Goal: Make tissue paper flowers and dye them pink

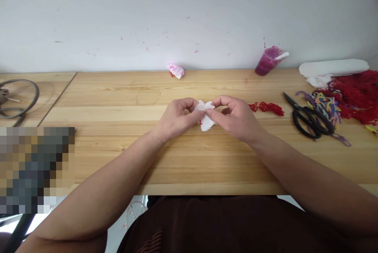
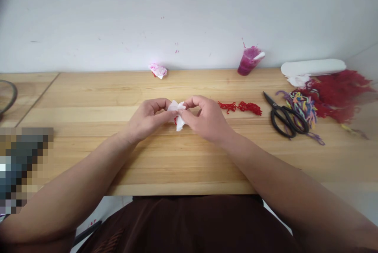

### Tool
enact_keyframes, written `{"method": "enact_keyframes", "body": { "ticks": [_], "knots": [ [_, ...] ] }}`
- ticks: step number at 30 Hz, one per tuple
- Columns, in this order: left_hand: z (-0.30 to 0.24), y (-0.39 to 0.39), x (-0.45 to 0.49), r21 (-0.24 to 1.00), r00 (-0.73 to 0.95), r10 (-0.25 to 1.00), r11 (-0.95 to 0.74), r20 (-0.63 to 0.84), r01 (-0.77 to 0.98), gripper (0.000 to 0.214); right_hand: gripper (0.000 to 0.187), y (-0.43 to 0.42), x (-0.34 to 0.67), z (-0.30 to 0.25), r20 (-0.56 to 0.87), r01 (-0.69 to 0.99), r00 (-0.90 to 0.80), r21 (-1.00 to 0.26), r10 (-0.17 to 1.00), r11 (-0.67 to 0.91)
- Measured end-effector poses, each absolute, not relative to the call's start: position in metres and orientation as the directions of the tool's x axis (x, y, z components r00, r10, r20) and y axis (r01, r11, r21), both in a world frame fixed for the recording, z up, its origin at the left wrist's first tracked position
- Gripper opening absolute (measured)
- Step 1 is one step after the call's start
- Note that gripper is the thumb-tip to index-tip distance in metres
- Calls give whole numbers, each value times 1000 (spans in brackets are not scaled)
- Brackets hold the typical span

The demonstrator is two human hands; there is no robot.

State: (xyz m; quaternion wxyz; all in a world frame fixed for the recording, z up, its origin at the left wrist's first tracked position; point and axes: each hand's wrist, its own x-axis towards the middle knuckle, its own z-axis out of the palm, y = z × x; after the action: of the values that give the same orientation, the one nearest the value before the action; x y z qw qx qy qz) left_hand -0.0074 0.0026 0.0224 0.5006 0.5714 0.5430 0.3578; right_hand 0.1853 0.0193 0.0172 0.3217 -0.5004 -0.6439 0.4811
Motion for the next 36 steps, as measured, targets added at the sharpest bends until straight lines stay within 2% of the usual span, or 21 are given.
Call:
{"method": "enact_keyframes", "body": {
  "ticks": [5, 27, 36],
  "knots": [
    [24, 3, -7, 958, 161, 980, 64, -113, 279, 16, 16, 20, 185, 17, -24, 316, -274, -946, 962, 67],
    [23, 2, -7, 956, 176, 979, 48, -103, 289, 16, 12, 20, 185, 16, -21, 336, -256, -939, 966, 69],
    [22, 3, -6, 966, 144, 984, 67, -105, 250, 19, 16, 17, 183, 16, 1, 308, -300, -946, 954, 98]
  ]
}}
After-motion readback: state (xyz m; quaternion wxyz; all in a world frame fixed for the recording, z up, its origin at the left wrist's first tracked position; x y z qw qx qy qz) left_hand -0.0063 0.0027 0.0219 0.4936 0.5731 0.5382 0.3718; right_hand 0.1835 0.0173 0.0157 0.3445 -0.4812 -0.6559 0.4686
